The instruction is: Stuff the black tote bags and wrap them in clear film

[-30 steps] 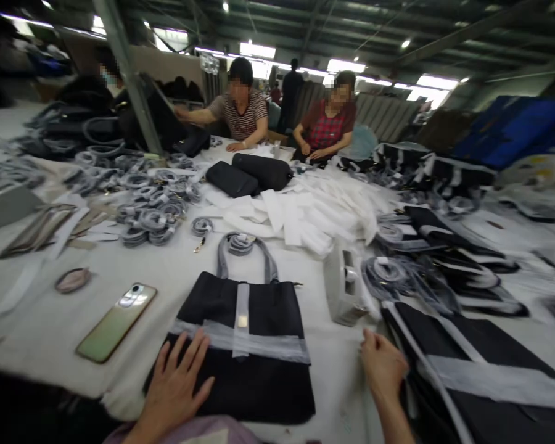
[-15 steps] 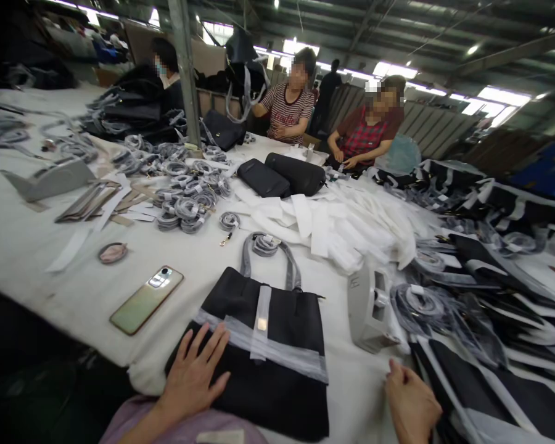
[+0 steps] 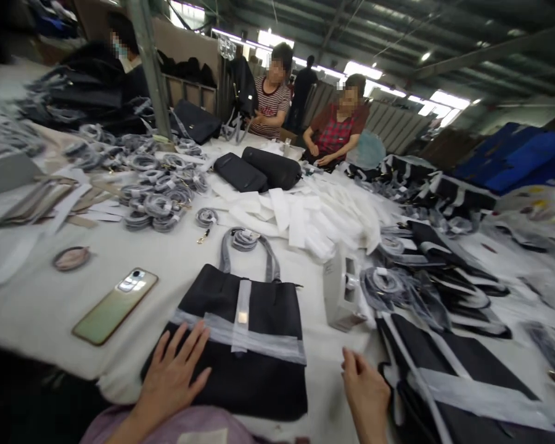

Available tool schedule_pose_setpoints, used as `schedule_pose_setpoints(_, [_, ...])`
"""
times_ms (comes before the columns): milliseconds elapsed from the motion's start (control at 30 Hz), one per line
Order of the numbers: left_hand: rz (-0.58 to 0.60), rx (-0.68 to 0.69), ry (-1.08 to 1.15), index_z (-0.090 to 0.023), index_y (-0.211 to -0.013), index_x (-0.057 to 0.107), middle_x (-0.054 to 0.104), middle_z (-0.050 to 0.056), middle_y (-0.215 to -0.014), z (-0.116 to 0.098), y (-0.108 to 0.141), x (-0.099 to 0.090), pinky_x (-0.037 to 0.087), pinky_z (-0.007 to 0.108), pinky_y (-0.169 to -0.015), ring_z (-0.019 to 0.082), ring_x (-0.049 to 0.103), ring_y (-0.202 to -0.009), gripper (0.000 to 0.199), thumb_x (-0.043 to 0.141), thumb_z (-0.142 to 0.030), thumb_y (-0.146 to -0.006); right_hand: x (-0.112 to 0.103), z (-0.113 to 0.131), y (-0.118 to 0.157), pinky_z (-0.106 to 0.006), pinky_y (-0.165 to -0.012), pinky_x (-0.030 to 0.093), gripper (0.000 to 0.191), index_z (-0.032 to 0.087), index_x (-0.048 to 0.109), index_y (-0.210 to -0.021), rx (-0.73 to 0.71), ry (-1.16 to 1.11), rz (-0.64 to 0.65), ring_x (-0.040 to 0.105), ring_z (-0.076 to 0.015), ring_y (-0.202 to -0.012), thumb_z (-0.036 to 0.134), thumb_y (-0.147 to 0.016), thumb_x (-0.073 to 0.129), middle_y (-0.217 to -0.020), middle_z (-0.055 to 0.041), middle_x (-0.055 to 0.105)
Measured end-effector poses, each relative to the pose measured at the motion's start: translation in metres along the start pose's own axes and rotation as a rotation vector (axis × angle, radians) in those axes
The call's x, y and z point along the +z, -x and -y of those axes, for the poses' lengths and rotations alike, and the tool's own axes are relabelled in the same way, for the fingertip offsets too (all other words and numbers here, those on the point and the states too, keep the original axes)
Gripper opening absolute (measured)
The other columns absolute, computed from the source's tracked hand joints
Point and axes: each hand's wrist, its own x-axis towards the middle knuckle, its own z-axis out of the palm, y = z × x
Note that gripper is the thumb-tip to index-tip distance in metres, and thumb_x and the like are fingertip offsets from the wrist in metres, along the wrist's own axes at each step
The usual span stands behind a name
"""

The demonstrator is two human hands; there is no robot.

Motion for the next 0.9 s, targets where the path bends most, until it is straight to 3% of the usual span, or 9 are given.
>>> schedule_pose_setpoints(100, [0.002, -0.009, -0.019, -0.025, -0.145, 0.032, 0.040, 0.006, -0.149, 0.000, -0.002, -0.002, 0.014, 0.049, -0.113, 0.032, 0.035, -0.133, 0.072, 0.049, -0.059, -0.084, 0.004, 0.068, 0.024, -0.029, -0.059, 0.046, 0.038, 0.022, 0.067, -0.076, -0.319, -0.215, 0.230, 0.062, -0.0214, -0.061, 0.057, -0.078, 0.051, -0.063, -0.0032, 0.065])
schedule_pose_setpoints(233, [-0.025, -0.081, -0.043, -0.031, -0.144, 0.033, 0.032, 0.009, -0.152, 0.000, -0.003, -0.002, 0.016, 0.052, -0.111, 0.034, 0.033, -0.134, 0.074, 0.051, -0.065, -0.080, 0.029, 0.158, 0.062, -0.024, -0.062, 0.043, 0.032, 0.021, 0.062, -0.072, -0.774, -0.412, 0.685, 0.057, -0.0154, -0.065, 0.044, -0.090, 0.049, -0.068, -0.0005, 0.063])
schedule_pose_setpoints(367, [-0.040, -0.120, -0.024, -0.037, -0.142, 0.036, 0.026, 0.011, -0.154, 0.000, -0.002, -0.001, 0.022, 0.055, -0.108, 0.039, 0.030, -0.135, 0.074, 0.054, -0.067, -0.077, 0.076, 0.203, 0.080, -0.023, -0.062, 0.041, 0.027, 0.019, 0.062, -0.075, -0.884, -0.479, 0.922, 0.054, -0.0131, -0.066, 0.034, -0.092, 0.047, -0.070, 0.0008, 0.061])
schedule_pose_setpoints(433, [-0.042, -0.132, -0.024, -0.037, -0.142, 0.035, 0.026, 0.011, -0.154, 0.000, -0.002, -0.002, 0.025, 0.055, -0.106, 0.042, 0.028, -0.136, 0.075, 0.056, -0.067, -0.076, 0.099, 0.210, 0.081, -0.023, -0.063, 0.040, 0.026, 0.019, 0.063, -0.076, -0.874, -0.462, 0.946, 0.055, -0.0131, -0.068, 0.031, -0.092, 0.047, -0.072, 0.0007, 0.062])
schedule_pose_setpoints(567, [-0.023, -0.152, -0.037, -0.034, -0.144, 0.033, 0.026, 0.013, -0.153, 0.000, -0.005, -0.004, 0.029, 0.055, -0.105, 0.044, 0.026, -0.136, 0.079, 0.055, -0.068, -0.076, 0.124, 0.214, 0.081, -0.023, -0.062, 0.039, 0.025, 0.019, 0.063, -0.074, -0.835, -0.349, 0.851, 0.057, -0.0137, -0.066, 0.031, -0.090, 0.049, -0.069, 0.0005, 0.064])
schedule_pose_setpoints(900, [0.032, -0.174, -0.015, -0.037, -0.141, 0.037, 0.025, 0.013, -0.154, 0.001, -0.008, -0.012, 0.036, 0.060, -0.100, 0.049, 0.020, -0.136, 0.073, 0.056, -0.065, -0.077, 0.129, 0.228, 0.086, -0.023, -0.056, 0.036, 0.026, 0.022, 0.070, -0.071, -0.745, -0.055, 0.701, 0.063, -0.0160, -0.065, 0.041, -0.084, 0.057, -0.071, -0.0018, 0.071])
